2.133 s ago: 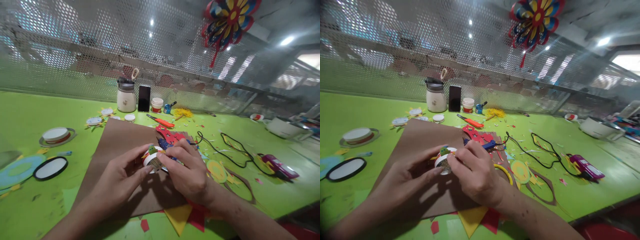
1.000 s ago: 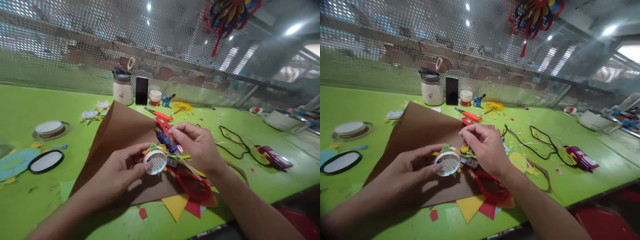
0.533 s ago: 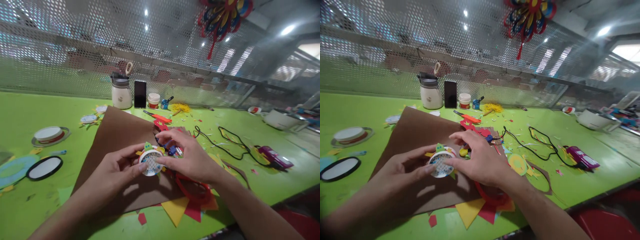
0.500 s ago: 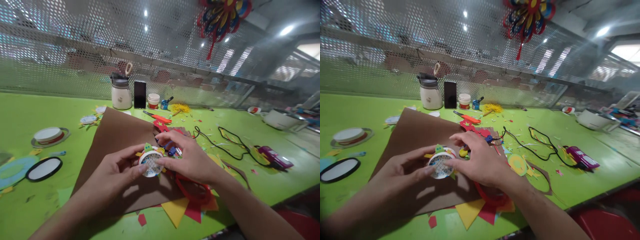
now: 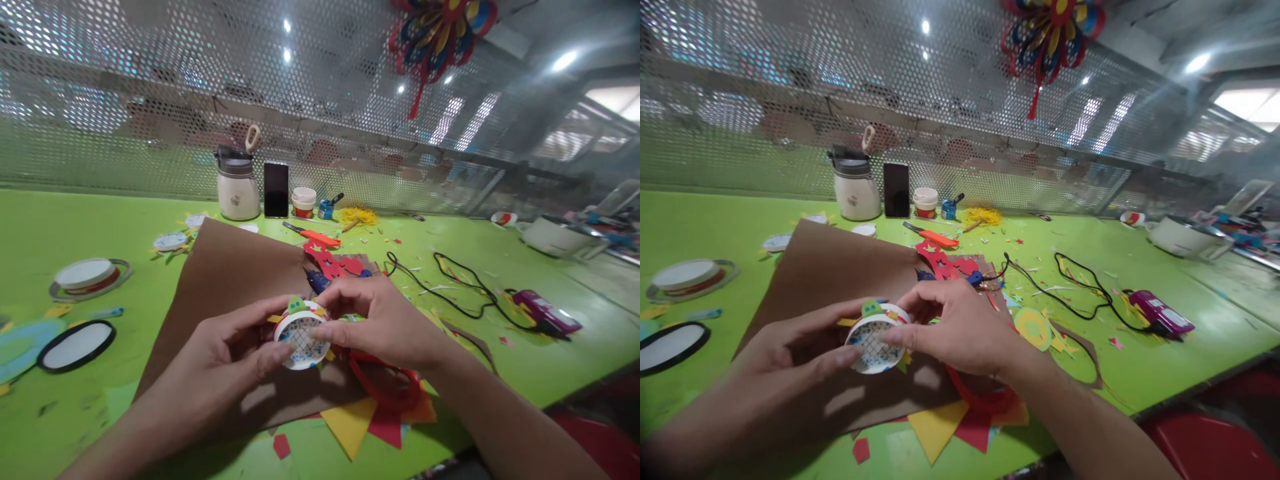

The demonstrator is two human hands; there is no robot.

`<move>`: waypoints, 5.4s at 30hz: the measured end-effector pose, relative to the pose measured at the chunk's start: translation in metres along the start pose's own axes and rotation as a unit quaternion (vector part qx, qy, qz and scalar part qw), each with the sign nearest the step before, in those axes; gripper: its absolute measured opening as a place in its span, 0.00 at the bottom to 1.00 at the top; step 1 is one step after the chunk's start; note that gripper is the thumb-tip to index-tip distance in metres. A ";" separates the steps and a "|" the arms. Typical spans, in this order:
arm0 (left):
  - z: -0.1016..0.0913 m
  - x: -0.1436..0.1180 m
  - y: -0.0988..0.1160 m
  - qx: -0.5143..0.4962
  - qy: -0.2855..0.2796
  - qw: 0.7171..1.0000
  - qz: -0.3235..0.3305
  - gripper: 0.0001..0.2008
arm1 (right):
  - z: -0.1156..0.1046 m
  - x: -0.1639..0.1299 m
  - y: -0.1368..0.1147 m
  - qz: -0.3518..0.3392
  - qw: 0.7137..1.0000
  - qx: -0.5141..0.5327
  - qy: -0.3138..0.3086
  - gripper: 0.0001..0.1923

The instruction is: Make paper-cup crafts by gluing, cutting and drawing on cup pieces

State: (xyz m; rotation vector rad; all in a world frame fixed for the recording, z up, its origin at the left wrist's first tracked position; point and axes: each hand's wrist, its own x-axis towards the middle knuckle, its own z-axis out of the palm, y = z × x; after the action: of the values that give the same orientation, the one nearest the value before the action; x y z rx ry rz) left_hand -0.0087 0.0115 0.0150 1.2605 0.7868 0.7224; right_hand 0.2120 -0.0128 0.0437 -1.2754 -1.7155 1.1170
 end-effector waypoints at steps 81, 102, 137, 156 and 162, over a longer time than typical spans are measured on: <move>0.010 -0.004 0.000 0.222 0.235 0.931 0.171 0.11 | 0.042 0.010 0.039 -0.108 0.979 0.103 0.140 0.15; 0.019 -0.006 0.004 0.027 0.145 0.987 0.069 0.20 | 0.039 0.002 0.036 -0.438 0.778 -0.360 0.271 0.17; 0.012 0.003 -0.005 0.041 0.121 0.989 0.072 0.15 | 0.033 0.001 0.034 -0.395 0.807 -0.393 0.196 0.11; 0.018 0.005 -0.009 0.104 0.129 0.983 0.084 0.15 | 0.029 -0.001 0.024 -0.335 0.832 -0.429 0.111 0.16; 0.022 0.003 -0.003 0.121 0.140 0.980 0.078 0.15 | 0.029 -0.001 0.026 -0.318 0.831 -0.443 0.108 0.16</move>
State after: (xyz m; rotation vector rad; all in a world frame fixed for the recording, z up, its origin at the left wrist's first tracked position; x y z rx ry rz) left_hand 0.0113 0.0019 0.0144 1.4717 1.0370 0.9669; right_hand 0.1947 -0.0172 0.0090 -1.0805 -2.3036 -0.2708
